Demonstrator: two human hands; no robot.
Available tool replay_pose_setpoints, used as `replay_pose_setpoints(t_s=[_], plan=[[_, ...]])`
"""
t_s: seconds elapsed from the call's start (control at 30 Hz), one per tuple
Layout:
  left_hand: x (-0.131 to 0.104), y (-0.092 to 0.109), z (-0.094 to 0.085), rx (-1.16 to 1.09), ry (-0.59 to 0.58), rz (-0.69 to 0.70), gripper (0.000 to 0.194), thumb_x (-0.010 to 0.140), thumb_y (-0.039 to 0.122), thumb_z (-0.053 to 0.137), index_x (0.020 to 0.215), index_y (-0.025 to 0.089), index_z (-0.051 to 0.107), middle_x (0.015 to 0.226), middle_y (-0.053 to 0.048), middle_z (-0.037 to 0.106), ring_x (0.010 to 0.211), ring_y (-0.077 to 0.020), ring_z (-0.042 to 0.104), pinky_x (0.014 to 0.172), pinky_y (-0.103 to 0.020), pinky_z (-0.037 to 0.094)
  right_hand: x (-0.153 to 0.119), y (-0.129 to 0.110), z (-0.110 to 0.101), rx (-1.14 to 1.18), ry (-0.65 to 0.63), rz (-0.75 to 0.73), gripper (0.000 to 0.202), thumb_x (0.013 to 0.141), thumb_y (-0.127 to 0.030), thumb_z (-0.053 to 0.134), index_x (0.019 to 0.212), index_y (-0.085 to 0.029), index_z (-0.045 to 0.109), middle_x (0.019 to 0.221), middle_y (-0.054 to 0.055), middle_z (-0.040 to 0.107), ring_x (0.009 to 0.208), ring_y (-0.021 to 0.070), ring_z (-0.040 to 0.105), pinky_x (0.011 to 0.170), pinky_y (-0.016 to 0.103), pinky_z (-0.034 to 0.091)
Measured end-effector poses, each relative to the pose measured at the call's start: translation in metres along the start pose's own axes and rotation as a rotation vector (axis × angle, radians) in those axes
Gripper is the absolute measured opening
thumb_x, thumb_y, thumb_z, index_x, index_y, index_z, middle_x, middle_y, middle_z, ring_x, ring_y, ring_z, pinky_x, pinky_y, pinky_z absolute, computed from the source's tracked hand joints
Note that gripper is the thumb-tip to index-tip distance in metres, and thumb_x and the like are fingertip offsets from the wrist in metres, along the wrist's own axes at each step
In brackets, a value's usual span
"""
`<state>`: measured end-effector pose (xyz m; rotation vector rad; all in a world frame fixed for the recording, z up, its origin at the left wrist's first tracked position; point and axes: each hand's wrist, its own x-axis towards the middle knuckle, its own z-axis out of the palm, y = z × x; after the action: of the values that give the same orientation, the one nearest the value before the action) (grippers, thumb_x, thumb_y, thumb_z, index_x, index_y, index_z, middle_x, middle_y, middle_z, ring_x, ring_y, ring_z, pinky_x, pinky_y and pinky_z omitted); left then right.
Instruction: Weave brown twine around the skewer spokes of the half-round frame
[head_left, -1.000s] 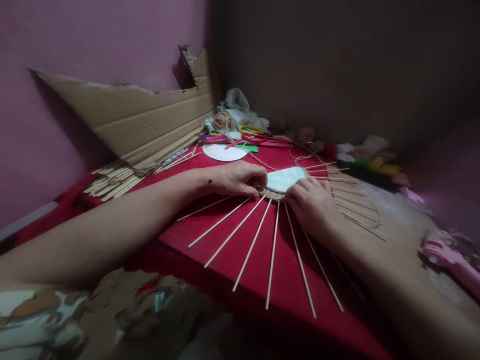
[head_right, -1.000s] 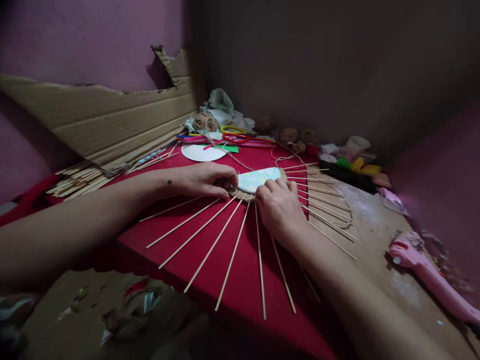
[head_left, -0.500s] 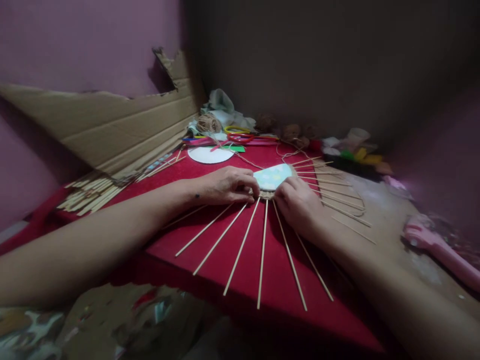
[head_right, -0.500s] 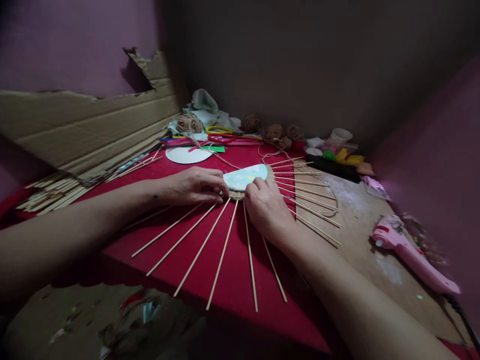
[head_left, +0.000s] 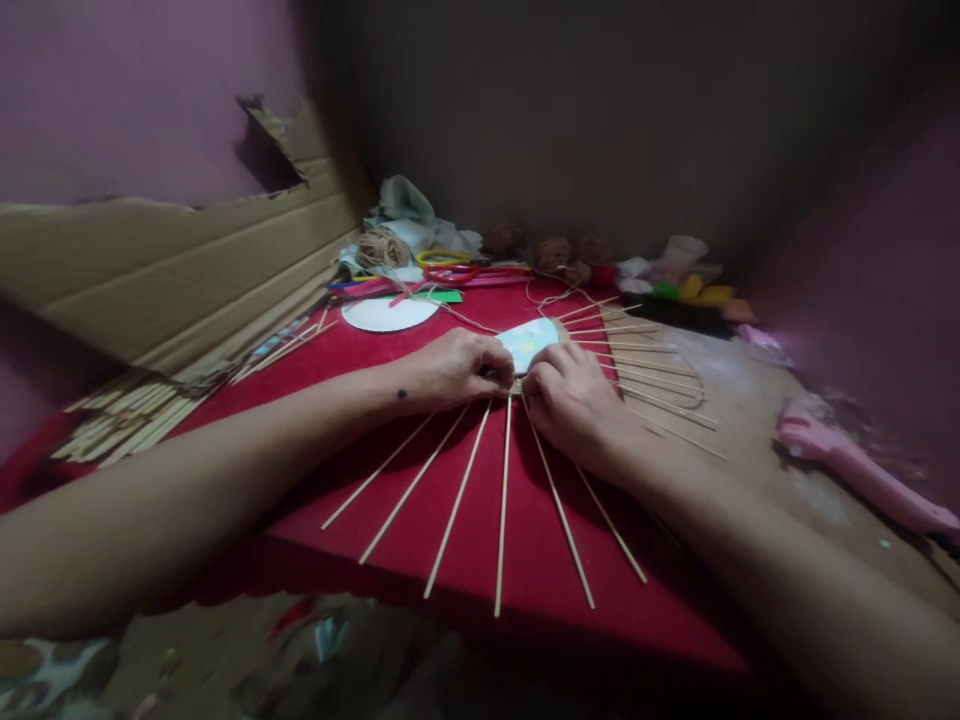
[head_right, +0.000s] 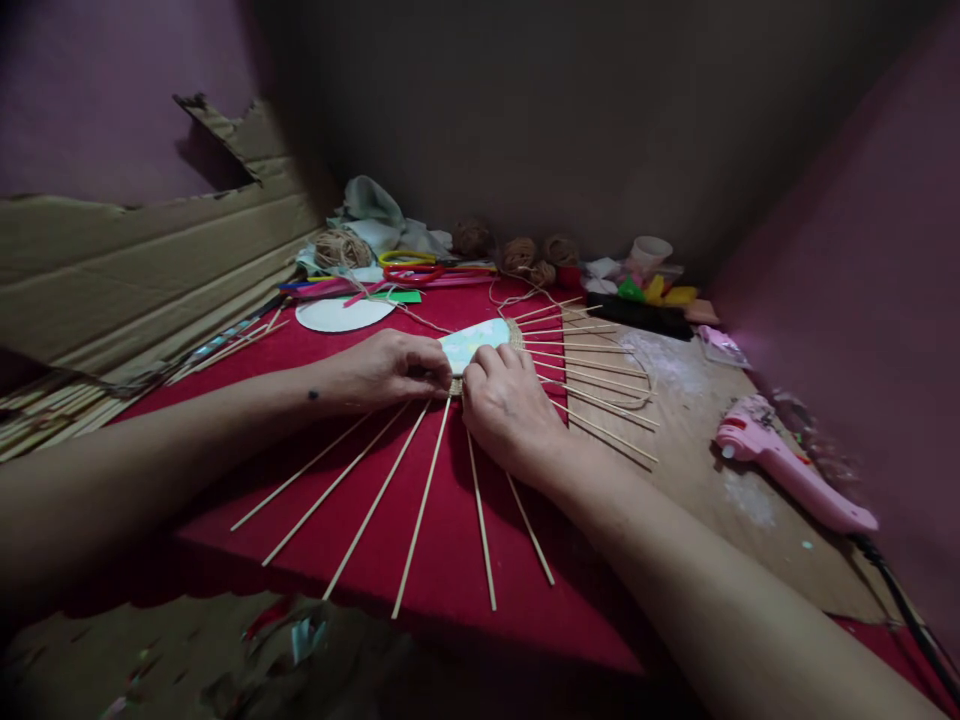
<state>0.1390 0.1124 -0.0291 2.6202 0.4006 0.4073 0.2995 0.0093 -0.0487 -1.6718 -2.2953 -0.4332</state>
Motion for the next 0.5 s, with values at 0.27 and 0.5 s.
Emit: replay_pose_setpoints(t_s=[0.27, 0.5], plan=[[-0.007, -0.003, 0.006, 0.065, 0.059, 0.052, 0.007, 0.078, 0.018, 0.062, 0.078, 0.015, 0.069, 0.078, -0.002, 0.067, 0.073, -0.0113, 0.06, 0.07, -0.021, 0.044, -0.007, -0.014, -0.051, 0.222, -0.243, 0.19, 0.012, 0.081, -0.015, 0.051, 0.077, -0.017, 0.062, 0.068, 0.002, 0.061, 0.059, 0.0119, 0.047, 0.057, 0.026, 0.032], [-0.005, -0.005, 0.007, 0.047, 0.065, 0.069, 0.008, 0.078, 0.019, 0.063, 0.076, 0.015, 0.069, 0.076, -0.002, 0.067, 0.071, -0.0106, 0.059, 0.068, -0.02, 0.043, -0.043, -0.039, -0.074, 0.378, -0.356, 0.166, 0.019, 0.081, -0.017, 0.052, 0.064, -0.02, 0.059, 0.052, -0.003, 0.054, 0.043, 0.0088, 0.043, 0.043, 0.024, 0.023]])
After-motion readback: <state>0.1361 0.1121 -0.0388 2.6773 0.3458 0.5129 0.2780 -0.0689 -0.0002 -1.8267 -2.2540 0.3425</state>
